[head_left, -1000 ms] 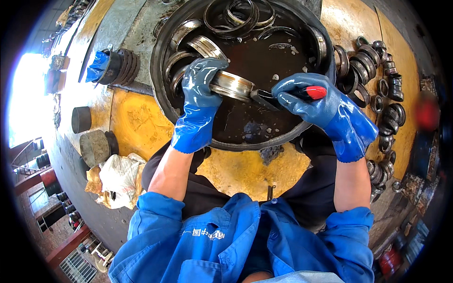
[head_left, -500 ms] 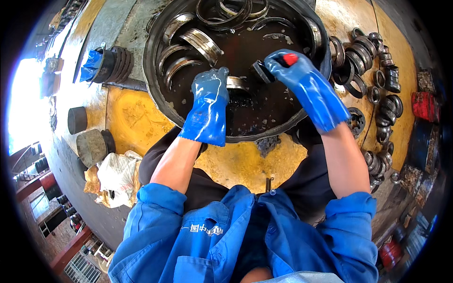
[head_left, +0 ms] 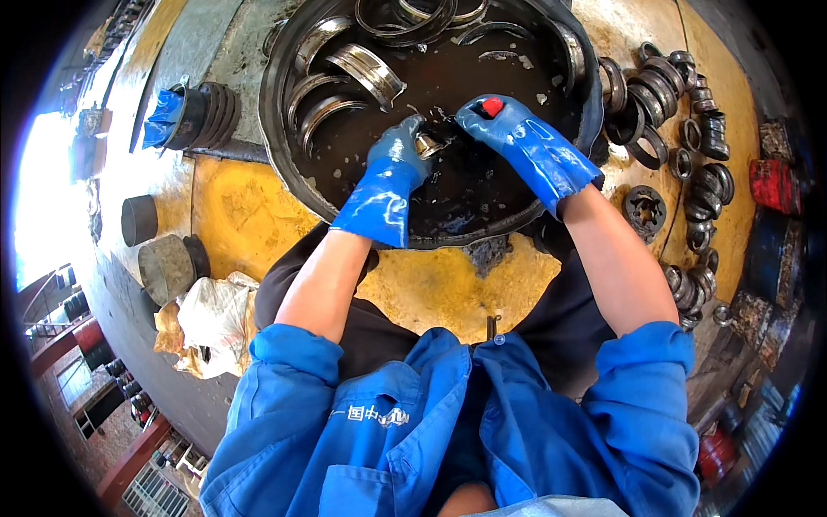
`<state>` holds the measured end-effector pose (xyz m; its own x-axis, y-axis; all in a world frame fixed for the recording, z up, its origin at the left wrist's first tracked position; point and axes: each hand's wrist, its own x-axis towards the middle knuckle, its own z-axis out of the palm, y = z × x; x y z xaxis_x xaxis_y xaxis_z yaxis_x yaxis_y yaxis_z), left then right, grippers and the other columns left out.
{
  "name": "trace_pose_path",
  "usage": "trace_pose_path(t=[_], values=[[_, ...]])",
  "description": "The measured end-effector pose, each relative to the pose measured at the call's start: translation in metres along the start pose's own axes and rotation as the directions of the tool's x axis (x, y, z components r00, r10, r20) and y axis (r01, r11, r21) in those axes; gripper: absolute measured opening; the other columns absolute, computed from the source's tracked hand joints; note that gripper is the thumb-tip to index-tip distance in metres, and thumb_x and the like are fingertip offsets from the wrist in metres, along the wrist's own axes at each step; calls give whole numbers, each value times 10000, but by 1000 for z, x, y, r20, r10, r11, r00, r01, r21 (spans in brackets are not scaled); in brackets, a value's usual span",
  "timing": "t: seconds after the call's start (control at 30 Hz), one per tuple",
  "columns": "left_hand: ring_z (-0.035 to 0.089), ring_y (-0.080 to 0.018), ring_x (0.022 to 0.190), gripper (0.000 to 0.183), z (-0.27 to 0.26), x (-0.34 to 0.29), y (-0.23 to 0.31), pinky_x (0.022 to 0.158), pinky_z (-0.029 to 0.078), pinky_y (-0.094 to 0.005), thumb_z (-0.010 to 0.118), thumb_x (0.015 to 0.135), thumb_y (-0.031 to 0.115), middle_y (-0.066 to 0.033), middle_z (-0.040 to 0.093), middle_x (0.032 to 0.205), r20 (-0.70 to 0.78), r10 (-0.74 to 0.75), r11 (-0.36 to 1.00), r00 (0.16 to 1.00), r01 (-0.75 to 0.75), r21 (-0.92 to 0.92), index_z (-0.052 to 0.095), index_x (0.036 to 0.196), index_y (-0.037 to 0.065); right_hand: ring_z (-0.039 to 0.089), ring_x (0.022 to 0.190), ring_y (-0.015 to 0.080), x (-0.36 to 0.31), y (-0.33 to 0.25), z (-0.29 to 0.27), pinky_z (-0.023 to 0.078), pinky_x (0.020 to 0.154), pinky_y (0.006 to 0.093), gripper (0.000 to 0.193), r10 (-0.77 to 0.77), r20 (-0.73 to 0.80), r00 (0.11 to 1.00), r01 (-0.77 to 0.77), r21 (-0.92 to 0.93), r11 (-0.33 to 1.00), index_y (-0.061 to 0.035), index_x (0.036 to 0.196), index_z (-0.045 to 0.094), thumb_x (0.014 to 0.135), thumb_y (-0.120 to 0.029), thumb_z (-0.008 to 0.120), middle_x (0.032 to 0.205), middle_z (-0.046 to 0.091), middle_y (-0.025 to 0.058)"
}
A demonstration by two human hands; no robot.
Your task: The person cleans metal components by dipping them into a basin of dark liquid and scrubbing the surfaces using a brush.
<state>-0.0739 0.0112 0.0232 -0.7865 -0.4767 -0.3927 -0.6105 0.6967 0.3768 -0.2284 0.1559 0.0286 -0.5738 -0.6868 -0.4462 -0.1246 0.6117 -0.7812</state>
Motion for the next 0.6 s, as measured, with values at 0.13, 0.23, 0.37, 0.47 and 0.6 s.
trace_pose_path(t=[0.13,0.23,0.37,0.47,0.6], values=[[618,-357,1182,657,9,-2,-7,1023,496,-427,803,753,234,-196,639,1275,-76,86,987,993,-95,-126,567,1357,136,703,836,185,-5,-6,3,555,819,328,281,-6,21,1000,5,25,1000,-100,1011,734,857,-334,742,887,743,75],[629,-353,1164,641,19,6,-14,1001,506,-423,803,742,231,-196,667,1219,-52,101,985,994,-107,-135,581,1336,136,706,837,200,-20,-12,12,555,816,330,253,-179,-72,981,172,-90,981,-101,1010,733,865,-307,735,873,736,94],[656,-318,1128,600,19,15,-17,965,520,-402,817,724,231,-181,683,1194,-57,57,979,997,-67,-193,619,1284,147,704,831,179,-36,-38,8,555,801,321,198,-250,1,968,250,-23,968,-94,1025,733,887,-235,722,881,735,90],[659,-343,1112,469,15,25,-29,947,528,-410,784,788,203,-178,696,1151,50,113,945,992,-92,-314,651,1227,102,652,787,114,-30,-42,2,549,783,293,184,-162,-3,987,160,160,974,-74,1026,736,916,-220,715,864,727,44],[633,-167,1018,326,3,17,-38,943,488,-314,658,902,164,-79,705,1106,135,125,567,983,41,-823,664,1187,4,653,768,121,-20,-36,0,549,761,294,174,-133,-78,988,139,78,987,-73,1014,741,920,-218,714,856,724,37]])
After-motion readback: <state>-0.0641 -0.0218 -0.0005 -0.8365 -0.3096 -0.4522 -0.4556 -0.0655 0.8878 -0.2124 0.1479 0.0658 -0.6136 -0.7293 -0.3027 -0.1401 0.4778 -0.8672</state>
